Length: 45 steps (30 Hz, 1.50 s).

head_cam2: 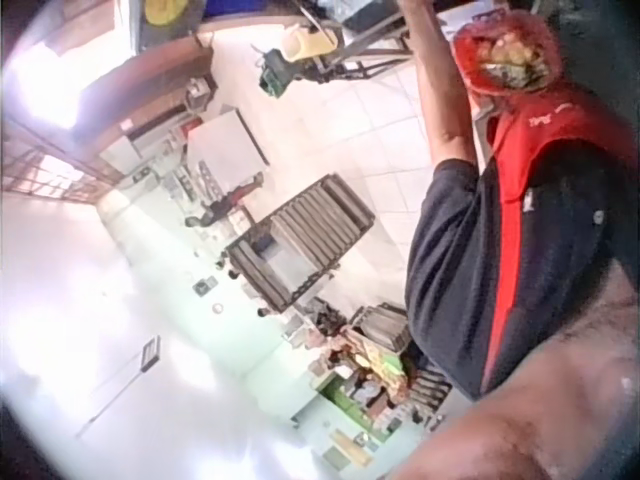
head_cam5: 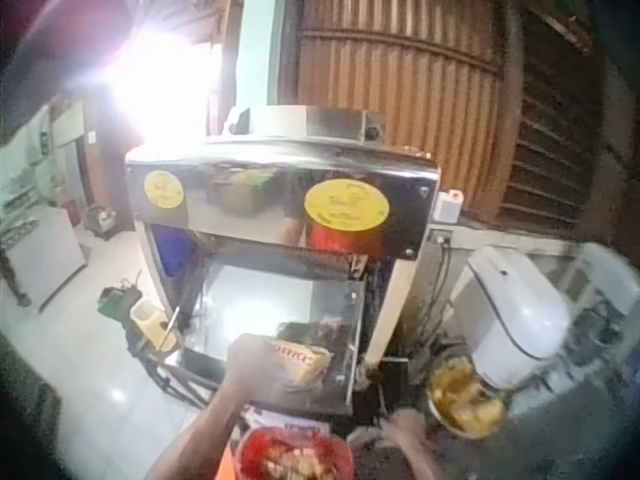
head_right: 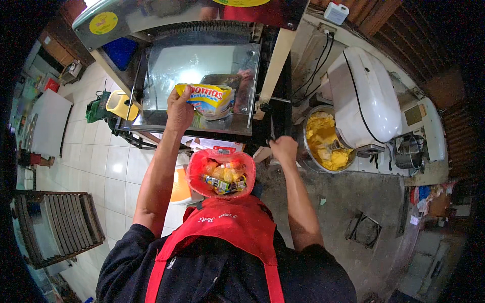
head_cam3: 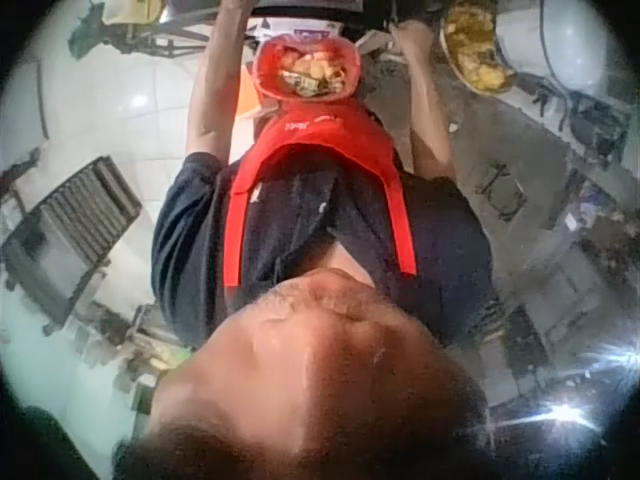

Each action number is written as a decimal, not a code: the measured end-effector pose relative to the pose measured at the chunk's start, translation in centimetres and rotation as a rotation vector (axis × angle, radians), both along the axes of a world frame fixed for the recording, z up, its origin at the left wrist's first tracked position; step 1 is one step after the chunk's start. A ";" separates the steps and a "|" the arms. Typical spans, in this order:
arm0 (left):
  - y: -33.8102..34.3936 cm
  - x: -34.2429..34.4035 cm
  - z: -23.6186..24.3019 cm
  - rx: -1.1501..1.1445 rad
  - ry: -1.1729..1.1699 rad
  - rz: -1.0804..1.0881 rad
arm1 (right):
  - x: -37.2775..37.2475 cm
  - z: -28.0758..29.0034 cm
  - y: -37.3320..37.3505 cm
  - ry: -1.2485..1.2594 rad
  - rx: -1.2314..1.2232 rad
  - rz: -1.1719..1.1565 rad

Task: Cutting open ingredient packets and adding them to a large industrial mixer containing dough.

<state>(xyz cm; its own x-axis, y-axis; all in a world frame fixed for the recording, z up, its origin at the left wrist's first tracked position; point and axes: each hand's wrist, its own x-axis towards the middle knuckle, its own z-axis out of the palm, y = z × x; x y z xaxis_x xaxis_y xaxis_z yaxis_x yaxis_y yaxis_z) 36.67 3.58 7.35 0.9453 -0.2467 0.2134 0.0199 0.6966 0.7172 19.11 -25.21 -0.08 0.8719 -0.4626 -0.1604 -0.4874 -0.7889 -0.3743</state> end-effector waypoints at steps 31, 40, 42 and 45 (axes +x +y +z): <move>21.2 -17.4 9.5 0.357 -0.196 0.677 | 15.0 5.5 16.9 -0.700 0.012 0.767; 23.5 -20.5 5.5 0.575 -0.168 0.621 | -2.5 -0.6 16.4 -0.403 0.373 0.769; 22.7 -20.2 5.2 0.585 -0.166 0.566 | -4.1 -5.3 16.6 -0.262 0.354 0.731; 20.7 -19.4 3.8 0.601 -0.184 0.498 | -5.0 -6.7 18.1 -0.042 0.159 0.690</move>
